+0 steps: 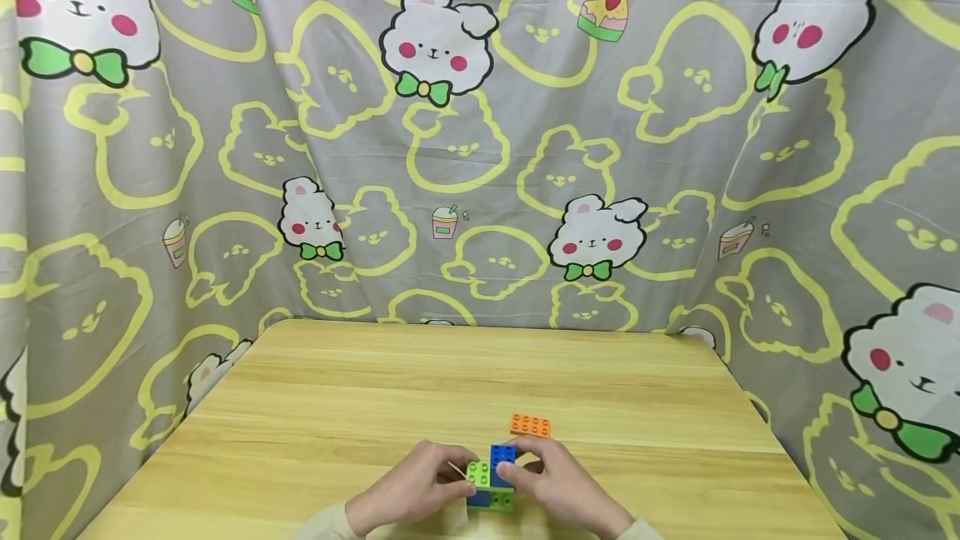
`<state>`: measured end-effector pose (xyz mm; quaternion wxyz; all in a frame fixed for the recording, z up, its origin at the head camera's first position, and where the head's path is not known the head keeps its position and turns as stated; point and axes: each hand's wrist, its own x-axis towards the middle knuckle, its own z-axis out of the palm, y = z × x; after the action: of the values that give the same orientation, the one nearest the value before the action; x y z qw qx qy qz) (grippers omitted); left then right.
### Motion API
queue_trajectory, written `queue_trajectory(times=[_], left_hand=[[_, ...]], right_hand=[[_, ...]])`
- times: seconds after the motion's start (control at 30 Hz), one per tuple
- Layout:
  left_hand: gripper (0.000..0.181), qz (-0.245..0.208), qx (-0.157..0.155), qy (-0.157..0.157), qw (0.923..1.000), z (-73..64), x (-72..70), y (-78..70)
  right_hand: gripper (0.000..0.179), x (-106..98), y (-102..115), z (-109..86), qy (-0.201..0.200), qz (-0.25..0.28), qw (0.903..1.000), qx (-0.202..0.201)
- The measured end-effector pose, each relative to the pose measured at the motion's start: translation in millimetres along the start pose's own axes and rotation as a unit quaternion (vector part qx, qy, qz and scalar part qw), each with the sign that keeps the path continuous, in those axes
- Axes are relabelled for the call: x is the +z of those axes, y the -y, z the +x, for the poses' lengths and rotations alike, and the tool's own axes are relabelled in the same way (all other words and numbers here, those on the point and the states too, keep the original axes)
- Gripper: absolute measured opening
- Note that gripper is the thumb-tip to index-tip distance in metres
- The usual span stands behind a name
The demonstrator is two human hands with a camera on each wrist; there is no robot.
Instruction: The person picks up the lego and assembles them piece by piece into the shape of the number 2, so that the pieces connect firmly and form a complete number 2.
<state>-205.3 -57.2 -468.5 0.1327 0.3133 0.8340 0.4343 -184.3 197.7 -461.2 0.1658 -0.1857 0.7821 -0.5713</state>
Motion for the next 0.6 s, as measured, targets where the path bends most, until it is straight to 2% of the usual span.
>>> queue_trajectory(times=[0.23, 0.43, 0.6], left_hand=[[0.023, 0.003, 0.004, -0.004, 1.0, -0.7, 0.3, -0.5], [0.023, 0.004, 0.008, -0.004, 1.0, -0.8, -0.2, -1.0], [0.023, 0.004, 0.006, -0.003, 1.0, -1.0, 0.4, -0.8]], right_hand=[[0.052, -1.3, -0.7, 1.2, 0.019, 0.025, 0.9994, -0.015], [0.054, -5.2, -3.4, 2.6, 0.037, 0.043, 0.9984, 0.001], [0.059, -5.8, -4.1, 2.2, 0.038, 0.035, 0.9986, 0.016]])
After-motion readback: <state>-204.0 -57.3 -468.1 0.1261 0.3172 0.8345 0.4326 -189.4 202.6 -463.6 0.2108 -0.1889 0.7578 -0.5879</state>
